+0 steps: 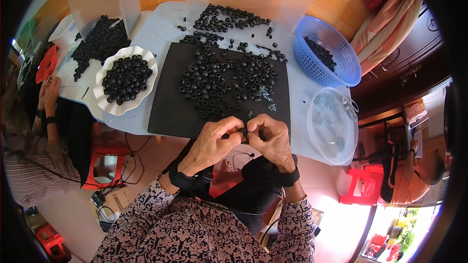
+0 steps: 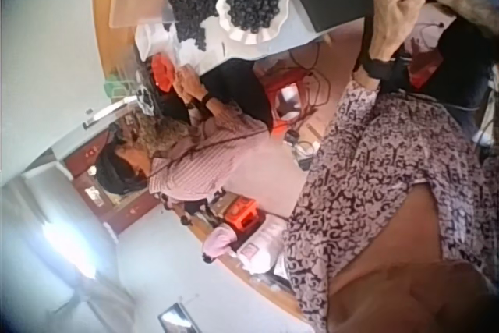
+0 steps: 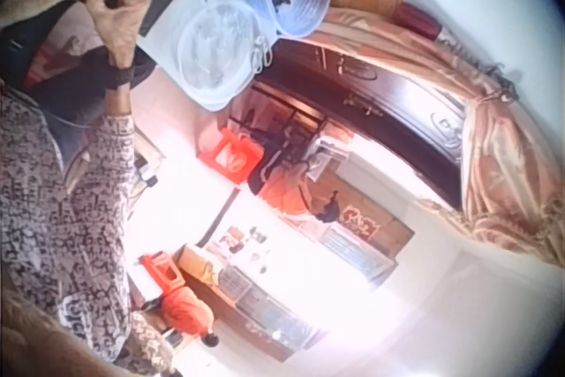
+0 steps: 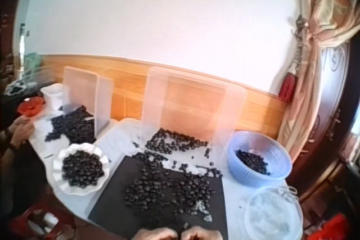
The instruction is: Manually assembling or sorting small black plastic rings and components at a table.
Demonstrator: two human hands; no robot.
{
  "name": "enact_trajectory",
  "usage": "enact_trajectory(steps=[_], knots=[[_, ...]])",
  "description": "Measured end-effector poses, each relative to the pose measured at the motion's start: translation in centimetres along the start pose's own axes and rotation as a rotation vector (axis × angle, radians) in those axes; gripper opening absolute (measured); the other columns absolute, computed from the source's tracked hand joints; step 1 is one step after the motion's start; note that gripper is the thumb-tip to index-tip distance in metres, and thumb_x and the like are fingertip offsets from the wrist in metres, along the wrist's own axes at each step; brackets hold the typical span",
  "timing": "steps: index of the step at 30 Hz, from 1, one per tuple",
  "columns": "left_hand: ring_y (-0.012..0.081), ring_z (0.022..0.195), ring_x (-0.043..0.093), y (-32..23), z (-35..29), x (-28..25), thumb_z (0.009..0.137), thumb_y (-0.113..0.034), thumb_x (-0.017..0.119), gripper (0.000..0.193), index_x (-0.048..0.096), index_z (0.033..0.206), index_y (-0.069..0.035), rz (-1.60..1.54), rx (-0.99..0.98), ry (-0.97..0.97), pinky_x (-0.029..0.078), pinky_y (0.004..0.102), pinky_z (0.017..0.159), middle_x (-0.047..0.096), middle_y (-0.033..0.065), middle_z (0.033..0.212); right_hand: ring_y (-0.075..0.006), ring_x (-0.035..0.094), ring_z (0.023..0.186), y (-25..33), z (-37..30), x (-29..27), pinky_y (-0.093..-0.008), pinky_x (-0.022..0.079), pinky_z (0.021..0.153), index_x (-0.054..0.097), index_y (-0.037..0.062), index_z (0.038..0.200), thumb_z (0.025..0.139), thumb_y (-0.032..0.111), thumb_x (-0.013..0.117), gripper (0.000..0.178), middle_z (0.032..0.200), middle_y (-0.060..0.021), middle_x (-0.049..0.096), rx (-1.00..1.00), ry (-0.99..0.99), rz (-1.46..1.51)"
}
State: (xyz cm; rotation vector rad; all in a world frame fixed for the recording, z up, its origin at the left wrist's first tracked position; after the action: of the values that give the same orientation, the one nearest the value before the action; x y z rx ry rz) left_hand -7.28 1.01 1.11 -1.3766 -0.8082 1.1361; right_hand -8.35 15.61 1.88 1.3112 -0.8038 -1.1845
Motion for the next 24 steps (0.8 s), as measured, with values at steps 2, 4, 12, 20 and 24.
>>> enact_trajectory(steps=[2,4,12,20,24], knots=[[0.0088,0.069,0.059,0.4,0.0,0.1,0.085,-0.006,0.055,0.017,0.061,0.1,0.0,-0.019,0.01,-0.006,0.048,0.025,0.065,0.067,0.007,0.078,-0.0029,0.055,0.067,-0.4,0.1,0.1,-0.0202,0.048,0.062,0.061,0.0011,0.086,0.079,-0.007,0.064,0.011,0.071,0.0026,0.058,0.016,0.01,0.002],[0.009,0.067,0.058,0.6,0.1,-0.1,0.085,-0.006,0.056,0.017,0.06,0.1,0.0,0.003,-0.008,-0.03,0.047,0.0255,0.063,0.067,0.007,0.076,-0.0032,0.055,0.067,-0.5,0.1,0.3,-0.0204,0.048,0.063,0.061,0.001,0.087,0.079,-0.006,0.065,0.011,0.071,0.0027,0.058,0.031,0.015,0.003],[0.0106,0.06,0.056,-0.1,0.0,-0.1,0.087,-0.007,0.056,0.018,0.058,0.104,0.0,0.045,0.022,-0.043,0.045,0.0267,0.057,0.064,0.0081,0.071,-0.0026,0.055,0.064,-0.8,0.3,0.2,-0.0197,0.048,0.061,0.063,0.0007,0.092,0.08,-0.002,0.07,0.014,0.068,0.002,0.061,0.011,-0.017,-0.078],[0.0102,0.061,0.056,-0.2,0.1,-0.1,0.088,-0.005,0.055,0.021,0.059,0.107,0.0,0.075,0.048,-0.045,0.046,0.026,0.058,0.065,0.0085,0.073,-0.0008,0.052,0.064,-1.0,0.4,0.1,-0.0185,0.045,0.058,0.063,0.0014,0.088,0.08,-0.004,0.068,0.011,0.068,0.0039,0.059,0.04,-0.031,-0.004],[0.0085,0.073,0.061,0.2,-0.1,0.2,0.088,-0.004,0.055,0.019,0.062,0.104,0.001,-0.053,-0.024,-0.026,0.047,0.0258,0.064,0.068,0.0065,0.08,-0.0013,0.054,0.066,-1.0,0.0,0.0,-0.0191,0.046,0.06,0.061,0.0009,0.087,0.08,-0.005,0.066,0.01,0.069,0.0031,0.059,0.036,-0.017,0.04]])
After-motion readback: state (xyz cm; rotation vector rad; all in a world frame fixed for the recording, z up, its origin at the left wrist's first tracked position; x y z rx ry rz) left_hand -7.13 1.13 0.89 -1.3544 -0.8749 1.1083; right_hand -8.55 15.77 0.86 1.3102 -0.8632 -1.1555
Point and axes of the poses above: each hand's wrist, its own z-axis towards the middle knuckle, its own x-axis out of the palm, y = z × x, the point moved 7 cm from there along z, towards the middle knuckle
